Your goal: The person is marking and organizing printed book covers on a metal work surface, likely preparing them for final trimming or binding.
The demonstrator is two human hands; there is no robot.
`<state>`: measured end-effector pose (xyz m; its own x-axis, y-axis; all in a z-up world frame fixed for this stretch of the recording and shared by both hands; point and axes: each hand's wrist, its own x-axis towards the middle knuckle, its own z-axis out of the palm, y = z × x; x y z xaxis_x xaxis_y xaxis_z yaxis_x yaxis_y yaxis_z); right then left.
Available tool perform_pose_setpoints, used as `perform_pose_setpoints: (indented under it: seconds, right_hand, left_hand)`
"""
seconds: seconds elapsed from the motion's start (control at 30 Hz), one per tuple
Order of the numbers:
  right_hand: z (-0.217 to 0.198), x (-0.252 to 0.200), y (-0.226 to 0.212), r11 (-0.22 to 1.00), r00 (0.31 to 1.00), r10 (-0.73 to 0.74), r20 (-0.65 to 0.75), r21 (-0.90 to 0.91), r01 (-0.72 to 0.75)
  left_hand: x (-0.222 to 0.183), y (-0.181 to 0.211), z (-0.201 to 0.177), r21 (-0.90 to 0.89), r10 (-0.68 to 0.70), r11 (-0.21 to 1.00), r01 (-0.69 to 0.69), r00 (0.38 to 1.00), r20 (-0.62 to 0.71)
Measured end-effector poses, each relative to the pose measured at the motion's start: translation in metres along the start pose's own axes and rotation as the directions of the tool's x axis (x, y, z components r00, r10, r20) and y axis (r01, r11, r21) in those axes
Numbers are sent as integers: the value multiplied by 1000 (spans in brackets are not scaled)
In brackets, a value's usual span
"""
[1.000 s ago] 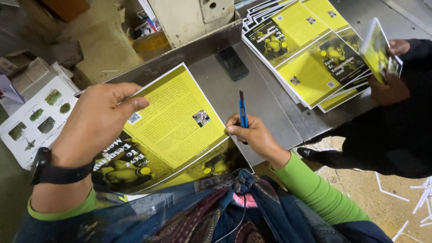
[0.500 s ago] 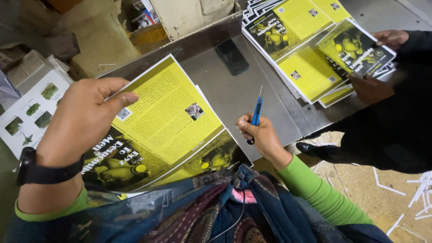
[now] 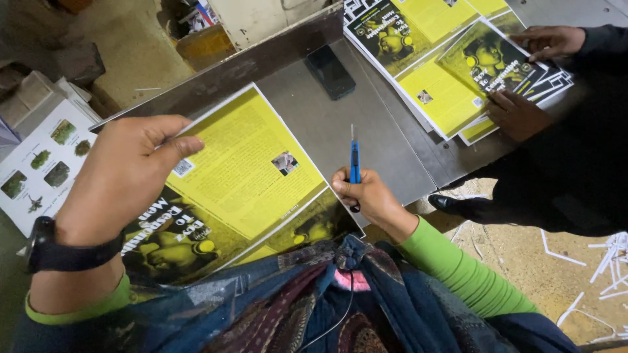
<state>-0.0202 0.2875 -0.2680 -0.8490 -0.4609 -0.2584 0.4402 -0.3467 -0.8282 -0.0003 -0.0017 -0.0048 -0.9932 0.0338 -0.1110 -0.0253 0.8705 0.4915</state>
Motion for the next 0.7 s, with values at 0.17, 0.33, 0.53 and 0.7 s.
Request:
perform_pose_setpoints:
  seconds: [0.17, 0.33, 0.53, 0.7]
  right_hand:
    - [-38, -9, 13, 998, 988, 60, -141, -28, -64]
    - [-18, -23, -13, 990, 979, 23, -203, -133, -51]
    - [8, -20, -35, 962, 992, -119, -46, -254, 103]
    - [13, -22, -39, 946, 997, -77, -18, -318, 67]
  left_hand:
    - [-9, -3, -16, 5, -62, 998, 63, 991, -122]
    - [-7, -7, -12, 38, -5, 999, 9, 995, -98]
    - [-3, 8, -9, 13, -38, 999, 39, 997, -64]
    - [-2, 10, -9, 11, 39, 999, -38, 998, -54]
